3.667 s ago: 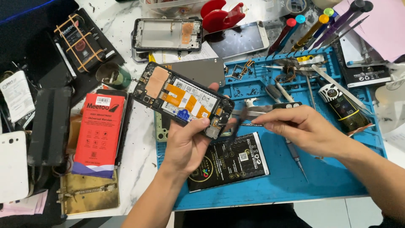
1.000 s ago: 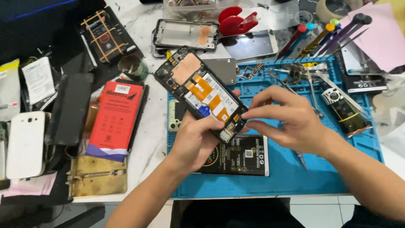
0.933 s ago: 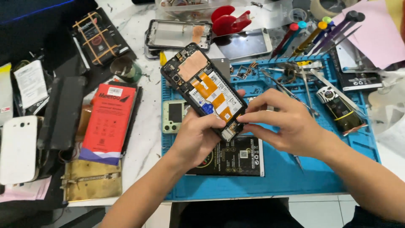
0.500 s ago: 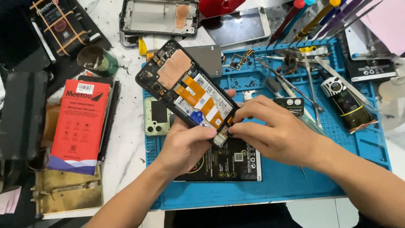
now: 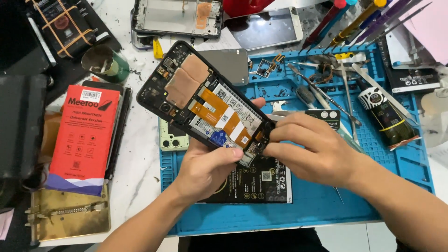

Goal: Disassembling a smartphone by prying open the casing and disconnecting internal ribbon cables and components.

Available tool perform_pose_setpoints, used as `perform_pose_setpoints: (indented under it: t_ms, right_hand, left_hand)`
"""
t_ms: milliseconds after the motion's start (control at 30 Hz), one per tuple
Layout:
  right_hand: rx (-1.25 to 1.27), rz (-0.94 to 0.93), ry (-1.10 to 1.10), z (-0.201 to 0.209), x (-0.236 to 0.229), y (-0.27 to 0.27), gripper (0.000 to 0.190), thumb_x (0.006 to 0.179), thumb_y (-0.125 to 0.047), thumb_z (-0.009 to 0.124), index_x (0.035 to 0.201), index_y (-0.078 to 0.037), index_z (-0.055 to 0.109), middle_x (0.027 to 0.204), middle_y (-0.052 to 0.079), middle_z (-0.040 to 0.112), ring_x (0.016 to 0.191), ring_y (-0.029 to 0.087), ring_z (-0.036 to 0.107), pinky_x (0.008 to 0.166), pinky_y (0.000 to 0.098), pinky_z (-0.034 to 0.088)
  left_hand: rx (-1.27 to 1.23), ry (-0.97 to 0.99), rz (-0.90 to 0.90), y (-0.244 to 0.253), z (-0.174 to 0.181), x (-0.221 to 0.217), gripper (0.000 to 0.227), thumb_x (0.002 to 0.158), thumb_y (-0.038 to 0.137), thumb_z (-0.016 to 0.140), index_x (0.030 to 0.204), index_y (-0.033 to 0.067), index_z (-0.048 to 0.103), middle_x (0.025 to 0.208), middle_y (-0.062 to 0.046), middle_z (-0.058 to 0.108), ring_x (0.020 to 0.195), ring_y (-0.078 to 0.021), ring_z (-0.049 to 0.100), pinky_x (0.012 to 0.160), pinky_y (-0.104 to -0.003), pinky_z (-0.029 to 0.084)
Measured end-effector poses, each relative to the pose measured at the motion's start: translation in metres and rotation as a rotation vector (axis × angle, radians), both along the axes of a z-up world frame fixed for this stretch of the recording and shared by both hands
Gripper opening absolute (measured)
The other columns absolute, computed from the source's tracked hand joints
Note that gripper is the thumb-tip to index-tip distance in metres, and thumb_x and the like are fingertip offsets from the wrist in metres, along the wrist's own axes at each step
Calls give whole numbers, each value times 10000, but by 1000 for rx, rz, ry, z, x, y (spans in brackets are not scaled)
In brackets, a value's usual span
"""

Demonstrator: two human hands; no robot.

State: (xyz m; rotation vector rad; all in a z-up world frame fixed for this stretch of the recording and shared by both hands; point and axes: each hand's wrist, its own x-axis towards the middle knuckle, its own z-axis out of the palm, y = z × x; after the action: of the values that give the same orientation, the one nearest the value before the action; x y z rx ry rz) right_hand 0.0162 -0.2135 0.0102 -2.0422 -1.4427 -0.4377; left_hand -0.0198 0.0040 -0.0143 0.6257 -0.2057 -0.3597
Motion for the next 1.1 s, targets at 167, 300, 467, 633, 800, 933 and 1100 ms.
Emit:
perform_pose_setpoints:
  t_ms: [167, 300, 467, 633, 800, 933, 1100]
  right_hand:
    - [99, 8, -43, 3, 0, 2, 103, 950, -55, 570, 939, 16, 644, 897, 180, 608, 735, 339, 562, 656, 432, 526]
    - [135, -28, -78, 1, 0, 4, 92, 931, -59, 614, 871, -9, 663, 861, 152, 600, 700, 302, 540, 612, 395, 493]
    - [130, -40, -89, -1, 0, 3, 107, 930, -64, 600, 873, -28, 683, 882, 144, 612, 734, 303, 564, 620, 391, 492]
    - [125, -46, -95, -3, -1, 0, 82, 932, -75, 607, 921, -49, 684, 905, 143, 627, 754, 292, 586, 624, 390, 512]
    - [148, -45, -130, -5, -1, 0, 60, 921, -70, 632, 934, -68, 691, 896, 136, 640, 749, 285, 595, 599, 379, 495]
    - [151, -38, -150, -3, -1, -1, 95, 926, -55, 604, 923, -67, 698, 878, 129, 636, 731, 273, 585, 584, 368, 480]
    - [219, -147, 22, -4, -8, -3, 242, 887, -111, 773, 1090, -42, 663, 946, 127, 627, 761, 256, 613, 691, 373, 530]
  left_hand:
    - [-51, 107, -6, 1, 11, -1, 643, 912, -36, 567, 1499, 9, 309, 1573, -244, 384, 1377, -398, 456, 1132, -529, 433]
    - [-104, 123, -10, 0, 14, -1, 644, 903, -41, 561, 1494, -8, 305, 1566, -247, 388, 1361, -400, 463, 1145, -550, 417]
    - [-78, 151, -42, 3, 20, 0, 673, 892, -10, 570, 1507, -42, 298, 1540, -234, 411, 1340, -389, 480, 1118, -535, 443]
    - [-85, 159, -51, 3, 19, 0, 679, 890, 4, 582, 1508, -56, 308, 1520, -239, 430, 1332, -389, 489, 1115, -533, 449]
    - [-96, 189, -62, 4, 21, -1, 666, 890, -15, 573, 1505, -47, 321, 1506, -244, 449, 1317, -390, 504, 1090, -522, 468]
    - [-124, 186, -53, 4, 17, -2, 662, 891, -32, 571, 1505, -38, 325, 1495, -248, 462, 1328, -399, 500, 1120, -544, 450]
    - [-157, 211, -42, 4, 15, 1, 658, 882, -63, 554, 1493, 3, 321, 1520, -265, 429, 1370, -396, 461, 1138, -547, 430]
